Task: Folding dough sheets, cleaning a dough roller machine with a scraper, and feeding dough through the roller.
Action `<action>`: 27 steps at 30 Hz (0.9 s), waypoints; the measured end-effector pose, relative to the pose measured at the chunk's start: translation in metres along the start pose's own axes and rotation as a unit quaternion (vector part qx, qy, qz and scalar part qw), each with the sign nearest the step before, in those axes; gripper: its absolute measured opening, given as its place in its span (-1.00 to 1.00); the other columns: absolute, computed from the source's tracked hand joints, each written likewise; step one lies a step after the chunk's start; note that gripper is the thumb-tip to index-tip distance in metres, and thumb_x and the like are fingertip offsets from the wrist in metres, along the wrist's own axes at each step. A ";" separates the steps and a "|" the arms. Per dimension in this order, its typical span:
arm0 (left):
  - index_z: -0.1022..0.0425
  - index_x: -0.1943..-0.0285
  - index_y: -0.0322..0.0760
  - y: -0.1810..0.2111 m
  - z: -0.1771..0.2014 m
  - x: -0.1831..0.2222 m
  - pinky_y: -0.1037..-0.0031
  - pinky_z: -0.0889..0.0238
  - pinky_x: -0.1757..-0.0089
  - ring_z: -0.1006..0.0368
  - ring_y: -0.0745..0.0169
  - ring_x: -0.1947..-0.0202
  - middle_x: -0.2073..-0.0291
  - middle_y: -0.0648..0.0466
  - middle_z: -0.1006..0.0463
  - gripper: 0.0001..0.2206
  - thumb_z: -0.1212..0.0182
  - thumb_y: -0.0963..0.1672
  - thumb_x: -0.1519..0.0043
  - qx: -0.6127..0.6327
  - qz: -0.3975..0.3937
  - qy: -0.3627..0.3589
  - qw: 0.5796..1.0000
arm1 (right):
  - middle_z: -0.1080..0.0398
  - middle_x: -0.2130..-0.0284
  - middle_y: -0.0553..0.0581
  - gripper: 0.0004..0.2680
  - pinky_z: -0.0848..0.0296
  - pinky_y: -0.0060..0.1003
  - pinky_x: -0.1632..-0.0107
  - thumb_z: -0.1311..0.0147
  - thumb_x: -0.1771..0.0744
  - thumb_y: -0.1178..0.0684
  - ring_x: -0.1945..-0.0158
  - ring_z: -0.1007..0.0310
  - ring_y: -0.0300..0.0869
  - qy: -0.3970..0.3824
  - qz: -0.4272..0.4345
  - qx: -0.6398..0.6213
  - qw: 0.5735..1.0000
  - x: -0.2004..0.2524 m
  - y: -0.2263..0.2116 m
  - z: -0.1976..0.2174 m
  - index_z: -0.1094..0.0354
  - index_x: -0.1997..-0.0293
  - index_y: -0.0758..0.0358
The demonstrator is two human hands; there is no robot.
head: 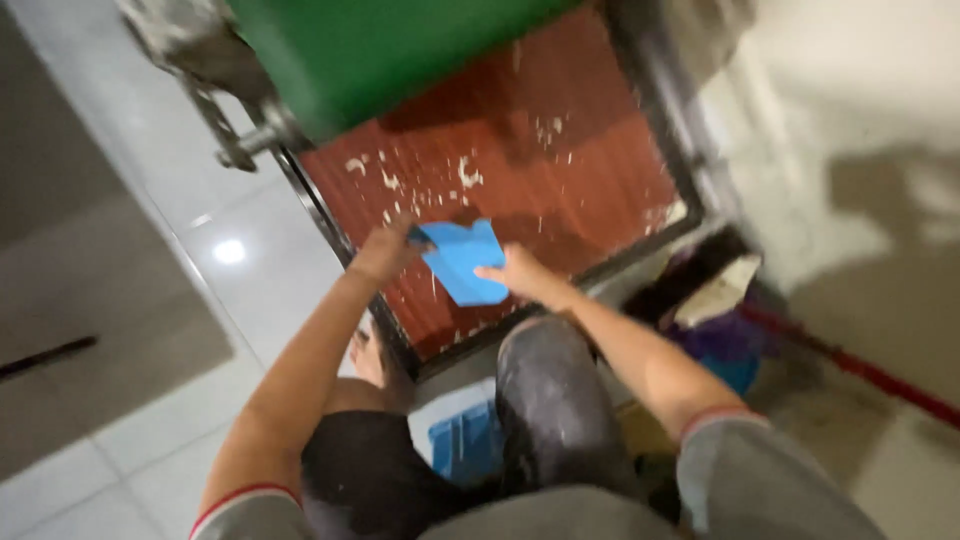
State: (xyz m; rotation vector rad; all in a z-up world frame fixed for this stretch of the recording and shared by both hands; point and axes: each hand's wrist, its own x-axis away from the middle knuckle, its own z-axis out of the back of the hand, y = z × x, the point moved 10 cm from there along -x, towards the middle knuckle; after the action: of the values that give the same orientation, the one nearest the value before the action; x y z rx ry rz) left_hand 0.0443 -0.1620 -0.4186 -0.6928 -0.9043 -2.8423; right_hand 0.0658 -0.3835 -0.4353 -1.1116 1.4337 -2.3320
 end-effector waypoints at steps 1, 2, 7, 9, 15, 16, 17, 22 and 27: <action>-0.37 -0.17 -0.13 0.021 0.014 0.011 0.09 -0.41 -0.08 -0.57 -0.18 -0.03 0.01 -0.11 -0.63 -0.56 -0.28 0.08 -0.23 -0.014 -0.009 -0.013 1.000 | -0.32 0.67 -0.02 -0.71 -0.34 -0.19 0.40 -0.35 -0.25 -0.13 0.54 -0.33 -0.17 0.030 0.020 0.079 0.996 -0.005 0.002 0.009 -0.36 0.56 0.21; -0.37 -0.17 -0.13 0.030 0.022 0.012 0.09 -0.41 -0.08 -0.57 -0.18 -0.03 0.01 -0.11 -0.63 -0.56 -0.28 0.08 -0.23 -0.011 -0.007 -0.006 1.000 | -0.32 0.67 -0.02 -0.71 -0.34 -0.19 0.40 -0.35 -0.25 -0.13 0.54 -0.33 -0.17 0.027 0.024 0.084 0.996 0.007 -0.014 0.023 -0.36 0.56 0.21; 0.01 -0.52 0.06 -0.077 -0.003 -0.019 0.12 -0.36 -0.16 -0.35 -0.23 -0.28 -0.34 -0.13 -0.27 -0.13 -0.46 0.10 -0.06 -0.060 0.224 0.084 0.969 | -0.50 0.40 0.43 -0.82 -0.51 0.09 0.09 -0.11 -0.31 0.06 0.14 -0.57 0.27 0.222 0.087 0.290 0.927 -0.013 -0.008 0.153 -0.47 0.20 0.41; 0.22 -0.59 0.05 -0.035 0.022 0.046 0.08 -0.03 -0.31 -0.07 -0.28 -0.41 -0.43 -0.26 -0.06 0.01 -0.48 0.13 -0.07 0.031 0.293 0.154 0.943 | -0.51 0.42 0.36 -0.86 -0.54 0.03 0.14 -0.11 -0.29 0.11 0.21 -0.59 0.22 0.280 0.070 0.371 0.883 -0.013 -0.005 0.202 -0.47 0.21 0.39; 0.45 -0.66 -0.24 -0.031 -0.047 0.088 -0.04 0.63 -0.44 0.46 -0.30 -0.59 -0.57 -0.39 0.36 0.21 -0.16 0.35 -0.02 -0.075 0.316 0.123 0.938 | -0.51 0.35 0.27 -0.82 -0.60 0.09 0.21 -0.01 -0.32 0.11 0.22 -0.62 0.19 0.318 -0.108 0.492 0.803 -0.090 0.048 0.255 -0.38 0.00 0.25; 0.44 -0.66 -0.30 -0.035 -0.072 0.082 -0.02 0.74 -0.43 0.51 -0.27 -0.59 -0.58 -0.38 0.39 0.25 0.05 0.46 0.00 -0.145 0.279 0.102 0.944 | -0.52 0.40 0.23 -0.84 -0.62 -0.04 0.27 0.03 -0.33 0.13 0.27 -0.64 0.11 0.317 -0.085 0.542 0.773 -0.097 0.036 0.241 -0.42 0.06 0.30; 0.44 -0.66 -0.30 -0.037 -0.074 0.075 -0.02 0.74 -0.43 0.51 -0.27 -0.59 -0.58 -0.38 0.39 0.25 0.05 0.46 0.00 -0.142 0.282 0.099 0.944 | -0.52 0.40 0.23 -0.84 -0.62 -0.04 0.27 0.03 -0.33 0.13 0.27 -0.64 0.11 0.313 -0.084 0.545 0.773 -0.101 0.024 0.221 -0.42 0.06 0.30; 0.32 -0.65 -0.36 -0.037 -0.072 0.032 -0.01 0.62 -0.45 0.40 -0.32 -0.59 -0.58 -0.38 0.32 0.16 0.31 0.45 -0.08 -0.129 0.217 0.162 0.954 | -0.54 0.50 0.09 -0.87 -0.60 -0.19 0.40 0.02 -0.30 0.15 0.41 -0.64 -0.11 0.246 0.031 0.620 0.744 -0.091 -0.068 0.086 -0.47 0.17 0.22; 0.27 -0.64 -0.38 -0.027 -0.024 -0.026 0.04 0.52 -0.47 0.29 -0.31 -0.58 -0.57 -0.38 0.23 0.13 0.13 0.41 -0.11 -0.082 0.173 0.186 0.964 | -0.57 0.38 0.17 -0.68 -0.57 -0.04 0.42 0.03 -0.27 0.13 0.44 -0.63 -0.05 0.116 0.173 0.593 0.778 -0.083 -0.071 0.007 -0.38 -0.14 0.22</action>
State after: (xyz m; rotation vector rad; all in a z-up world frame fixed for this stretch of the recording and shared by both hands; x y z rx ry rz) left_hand 0.0527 -0.1548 -0.4618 -0.2734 -0.4437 -2.6147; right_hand 0.1439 -0.3097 -0.4155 -0.1575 -0.0357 -2.3673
